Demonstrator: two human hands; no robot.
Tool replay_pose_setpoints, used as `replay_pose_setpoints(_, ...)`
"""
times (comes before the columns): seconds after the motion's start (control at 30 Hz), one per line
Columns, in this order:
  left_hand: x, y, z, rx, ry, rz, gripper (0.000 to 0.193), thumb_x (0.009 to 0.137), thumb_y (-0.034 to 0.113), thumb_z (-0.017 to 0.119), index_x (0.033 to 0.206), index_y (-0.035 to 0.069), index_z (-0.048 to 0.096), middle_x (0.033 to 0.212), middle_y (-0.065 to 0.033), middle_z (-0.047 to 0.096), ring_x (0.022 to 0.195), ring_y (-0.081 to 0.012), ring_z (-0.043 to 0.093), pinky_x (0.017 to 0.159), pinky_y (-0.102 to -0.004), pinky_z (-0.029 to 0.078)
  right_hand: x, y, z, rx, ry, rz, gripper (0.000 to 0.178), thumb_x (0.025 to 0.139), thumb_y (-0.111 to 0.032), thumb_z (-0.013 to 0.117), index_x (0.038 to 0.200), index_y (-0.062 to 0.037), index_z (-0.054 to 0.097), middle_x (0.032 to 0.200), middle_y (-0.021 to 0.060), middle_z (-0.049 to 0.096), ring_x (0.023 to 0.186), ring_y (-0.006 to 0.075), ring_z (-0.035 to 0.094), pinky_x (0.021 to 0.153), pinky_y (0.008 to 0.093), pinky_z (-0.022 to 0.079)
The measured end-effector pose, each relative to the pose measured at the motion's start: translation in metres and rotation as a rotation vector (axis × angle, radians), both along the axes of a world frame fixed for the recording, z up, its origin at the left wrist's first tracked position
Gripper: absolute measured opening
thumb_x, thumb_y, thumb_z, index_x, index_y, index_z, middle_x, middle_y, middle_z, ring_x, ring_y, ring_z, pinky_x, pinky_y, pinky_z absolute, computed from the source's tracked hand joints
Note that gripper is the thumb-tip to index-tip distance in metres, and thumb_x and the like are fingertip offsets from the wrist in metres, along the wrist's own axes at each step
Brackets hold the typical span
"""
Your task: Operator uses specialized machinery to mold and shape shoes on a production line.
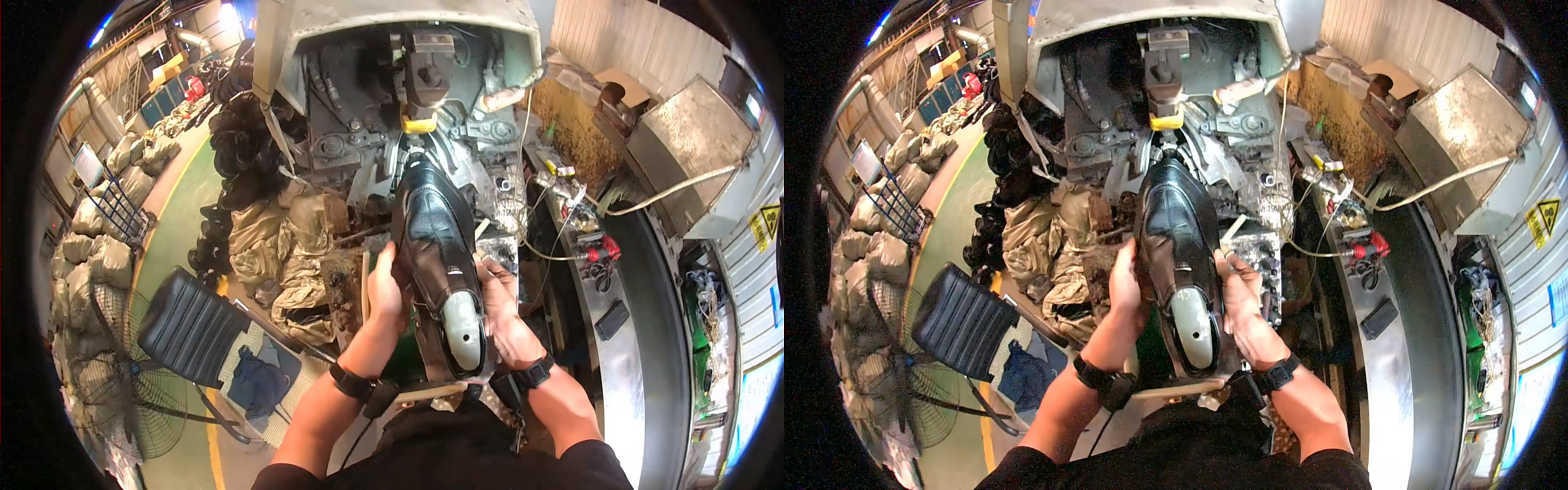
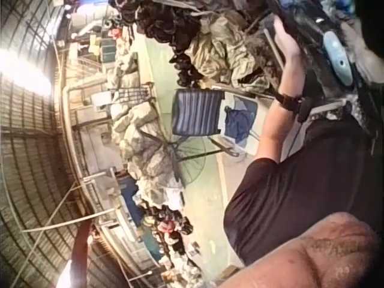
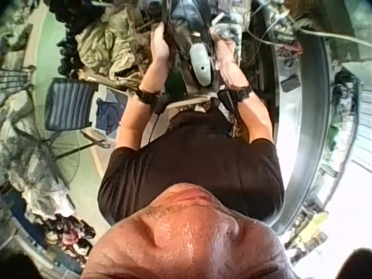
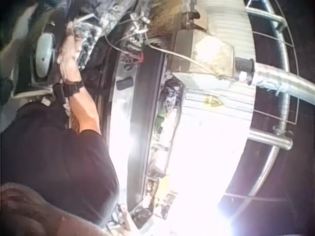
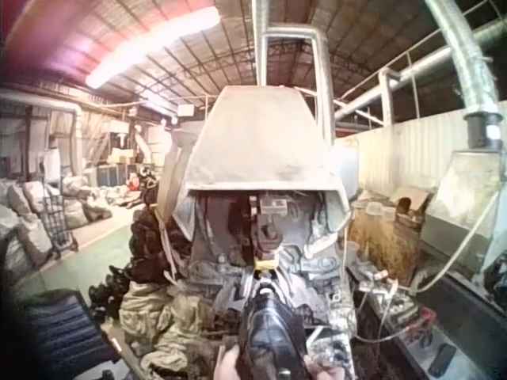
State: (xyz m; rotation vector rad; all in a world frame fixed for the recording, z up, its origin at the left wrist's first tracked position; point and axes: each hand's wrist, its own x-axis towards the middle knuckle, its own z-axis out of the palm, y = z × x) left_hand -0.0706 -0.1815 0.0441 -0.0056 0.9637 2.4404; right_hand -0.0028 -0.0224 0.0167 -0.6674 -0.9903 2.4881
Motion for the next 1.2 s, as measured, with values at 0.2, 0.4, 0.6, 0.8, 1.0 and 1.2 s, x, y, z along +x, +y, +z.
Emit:
replay_pose_setpoints(0.2, -0.018, 0.015, 0.001, -0.093, -0.110, 0.128, 0.040, 0.107, 0.037, 0.046, 0.123, 0.005, 0.065, 0.112, -0.0101, 0.073, 0.093, -0.0240, 0.071, 0.083, -0.0388, 0.058, -0.039, 0.010, -0.007, 0.024, 0.028, 0.060, 0.010, 0.093, -0.004, 0.068, 0.102, -0.0023, 0.070, 0.093, 0.0098, 0.074, 0.076, 0.0178, 0.071, 0.067, 0.0325, 0.061)
replay_pose_setpoints(0.4, -0.058, 0.028, -0.015, -0.031, -0.241, 0.176, 0.031, 0.101, 0.028, 0.056, 0.109, 0.000, 0.068, 0.100, -0.0124, 0.074, 0.083, -0.0253, 0.072, 0.074, -0.0385, 0.059, -0.071, 0.011, 0.019, 0.015, -0.054, 0.155, 0.026, 0.094, -0.002, 0.065, 0.119, -0.0021, 0.069, 0.104, 0.0074, 0.074, 0.085, 0.0184, 0.072, 0.076, 0.0347, 0.062)
replay_pose_setpoints(0.6, -0.087, 0.039, -0.019, -0.125, -0.317, 0.170, 0.029, 0.095, 0.031, 0.061, 0.102, 0.003, 0.069, 0.092, -0.0101, 0.073, 0.072, -0.0219, 0.068, 0.065, -0.0353, 0.056, -0.102, 0.019, 0.009, -0.068, -0.053, 0.153, 0.025, 0.095, -0.002, 0.062, 0.119, -0.0013, 0.068, 0.106, 0.0108, 0.073, 0.087, 0.0226, 0.072, 0.079, 0.0375, 0.062)
replay_pose_setpoints(0.8, -0.108, 0.038, -0.049, -0.156, -0.389, 0.190, 0.027, 0.094, 0.031, 0.061, 0.099, 0.005, 0.069, 0.086, -0.0064, 0.070, 0.064, -0.0161, 0.061, 0.057, -0.0305, 0.050, -0.123, 0.021, -0.004, -0.095, -0.050, 0.127, 0.025, 0.094, 0.002, 0.060, 0.118, 0.0021, 0.064, 0.100, 0.0145, 0.074, 0.081, 0.0245, 0.073, 0.072, 0.0378, 0.063)
replay_pose_setpoints(1.0, -0.102, 0.045, -0.013, -0.218, -0.409, 0.235, 0.029, 0.095, 0.029, 0.059, 0.102, 0.002, 0.070, 0.094, -0.0096, 0.073, 0.079, -0.0214, 0.069, 0.073, -0.0346, 0.056, -0.128, 0.021, -0.014, -0.152, -0.099, 0.056, 0.030, 0.094, 0.002, 0.062, 0.124, 0.0028, 0.061, 0.105, 0.0146, 0.073, 0.082, 0.0237, 0.073, 0.073, 0.0376, 0.063)
replay_pose_setpoints(1.2, -0.111, 0.048, -0.028, -0.202, -0.422, 0.227, 0.030, 0.096, 0.027, 0.055, 0.102, 0.001, 0.069, 0.096, -0.0116, 0.073, 0.081, -0.0233, 0.070, 0.075, -0.0363, 0.057, -0.134, 0.027, -0.027, -0.121, -0.124, 0.070, 0.033, 0.095, 0.000, 0.063, 0.128, 0.0013, 0.059, 0.105, 0.0125, 0.073, 0.086, 0.0216, 0.073, 0.075, 0.0357, 0.063)
